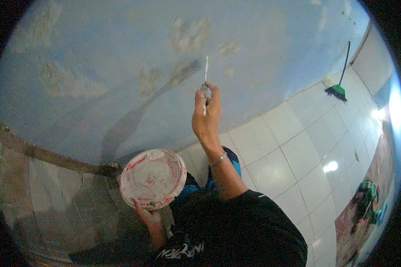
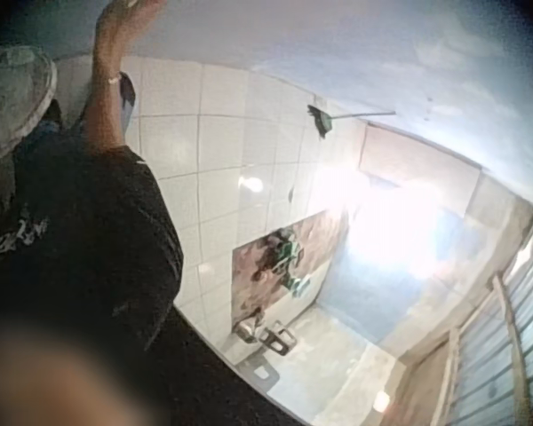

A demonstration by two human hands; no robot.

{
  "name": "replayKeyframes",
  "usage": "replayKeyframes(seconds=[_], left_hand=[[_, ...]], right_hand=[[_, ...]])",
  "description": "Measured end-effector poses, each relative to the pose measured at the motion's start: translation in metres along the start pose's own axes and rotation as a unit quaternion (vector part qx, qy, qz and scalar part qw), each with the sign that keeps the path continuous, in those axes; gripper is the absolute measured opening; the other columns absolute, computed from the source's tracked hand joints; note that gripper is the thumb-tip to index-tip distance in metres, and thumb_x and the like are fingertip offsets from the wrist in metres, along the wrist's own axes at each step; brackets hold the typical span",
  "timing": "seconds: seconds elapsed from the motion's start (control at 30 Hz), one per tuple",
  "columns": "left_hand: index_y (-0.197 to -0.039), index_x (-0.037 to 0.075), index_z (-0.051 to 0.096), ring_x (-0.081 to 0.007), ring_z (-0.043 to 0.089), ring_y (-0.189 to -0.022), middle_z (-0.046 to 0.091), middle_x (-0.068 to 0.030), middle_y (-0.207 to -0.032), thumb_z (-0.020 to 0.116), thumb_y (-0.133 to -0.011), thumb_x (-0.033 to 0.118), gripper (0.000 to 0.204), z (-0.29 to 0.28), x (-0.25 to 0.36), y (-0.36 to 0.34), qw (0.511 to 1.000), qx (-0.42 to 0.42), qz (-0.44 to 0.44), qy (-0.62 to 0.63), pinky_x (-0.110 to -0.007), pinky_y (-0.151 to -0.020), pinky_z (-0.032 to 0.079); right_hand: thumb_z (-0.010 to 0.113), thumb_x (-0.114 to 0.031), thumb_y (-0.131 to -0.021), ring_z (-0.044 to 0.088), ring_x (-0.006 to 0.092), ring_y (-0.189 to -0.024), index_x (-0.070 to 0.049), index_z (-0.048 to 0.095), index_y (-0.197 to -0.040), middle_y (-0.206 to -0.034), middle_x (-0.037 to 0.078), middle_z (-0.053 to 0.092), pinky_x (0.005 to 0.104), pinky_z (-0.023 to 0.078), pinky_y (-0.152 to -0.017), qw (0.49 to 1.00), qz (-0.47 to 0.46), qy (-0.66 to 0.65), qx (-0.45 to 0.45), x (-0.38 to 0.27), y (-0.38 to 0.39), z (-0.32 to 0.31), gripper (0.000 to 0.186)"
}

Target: The person applies white plaster to a light blue ceiling using a putty knife and a bucket. They repeatedly scoop plaster from the bucket and spread it onto the ceiling surface in a stairwell area.

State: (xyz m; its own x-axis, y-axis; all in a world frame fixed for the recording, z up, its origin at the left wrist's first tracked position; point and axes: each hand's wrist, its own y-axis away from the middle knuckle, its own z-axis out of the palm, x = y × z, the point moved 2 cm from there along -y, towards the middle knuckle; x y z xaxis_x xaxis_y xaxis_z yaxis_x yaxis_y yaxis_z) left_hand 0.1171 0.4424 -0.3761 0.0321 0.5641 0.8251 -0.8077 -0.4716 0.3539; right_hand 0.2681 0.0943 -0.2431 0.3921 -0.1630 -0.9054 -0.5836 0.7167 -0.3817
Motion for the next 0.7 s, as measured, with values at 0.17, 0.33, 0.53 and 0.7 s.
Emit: replayKeyframes(seconds=[0.17, 0.33, 0.53, 0.7], left_hand=[[-0.153, 0.001, 0.033, -0.0386, 0.045, -0.137, 0.041, -0.0225, -0.153, 0.056, -0.104, 0.042, 0.069, -0.003, -0.005, -0.003, 1.000, 0.004, 0.019, -0.004, -0.054, -0.113, 0.039], [-0.156, 0.006, 0.034, -0.0367, 0.040, -0.143, 0.038, -0.0167, -0.159, 0.057, -0.100, 0.053, 0.077, -0.015, -0.012, -0.015, 0.999, -0.029, 0.008, -0.017, -0.055, -0.117, 0.035], [-0.154, 0.004, 0.034, -0.0390, 0.044, -0.138, 0.040, -0.0198, -0.154, 0.059, -0.101, 0.047, 0.073, -0.018, -0.015, -0.013, 0.999, 0.037, -0.002, -0.025, -0.056, -0.114, 0.038], [-0.153, 0.004, 0.035, -0.0405, 0.045, -0.136, 0.043, -0.0208, -0.151, 0.061, -0.099, 0.049, 0.075, -0.005, -0.010, -0.011, 1.000, 0.011, 0.015, -0.001, -0.058, -0.112, 0.038]], right_hand=[[0.052, -0.017, -0.103, 0.066, 0.0432, -0.071, 0.002, 0.044, -0.136, -0.082, 0.024, 0.066, 0.0488, 0.048, -0.064, 0.990, -0.073, 0.080, 0.094, -0.013, -0.014, 0.077, 0.039], [0.055, -0.018, -0.102, 0.065, 0.0493, -0.075, 0.001, 0.047, -0.132, -0.086, 0.029, 0.067, 0.0531, 0.048, -0.067, 0.998, -0.024, 0.045, 0.030, -0.029, 0.011, 0.052, 0.037], [0.057, -0.017, -0.100, 0.062, 0.0295, -0.076, 0.000, 0.055, -0.123, -0.086, 0.023, 0.063, 0.0418, 0.048, -0.070, 0.997, 0.033, 0.039, 0.055, -0.008, -0.023, 0.000, 0.029], [0.056, -0.017, -0.101, 0.056, 0.0180, -0.072, -0.001, 0.055, -0.127, -0.083, 0.013, 0.060, 0.0356, 0.046, -0.066, 0.995, 0.074, -0.020, -0.065, 0.002, -0.001, 0.004, 0.031]])
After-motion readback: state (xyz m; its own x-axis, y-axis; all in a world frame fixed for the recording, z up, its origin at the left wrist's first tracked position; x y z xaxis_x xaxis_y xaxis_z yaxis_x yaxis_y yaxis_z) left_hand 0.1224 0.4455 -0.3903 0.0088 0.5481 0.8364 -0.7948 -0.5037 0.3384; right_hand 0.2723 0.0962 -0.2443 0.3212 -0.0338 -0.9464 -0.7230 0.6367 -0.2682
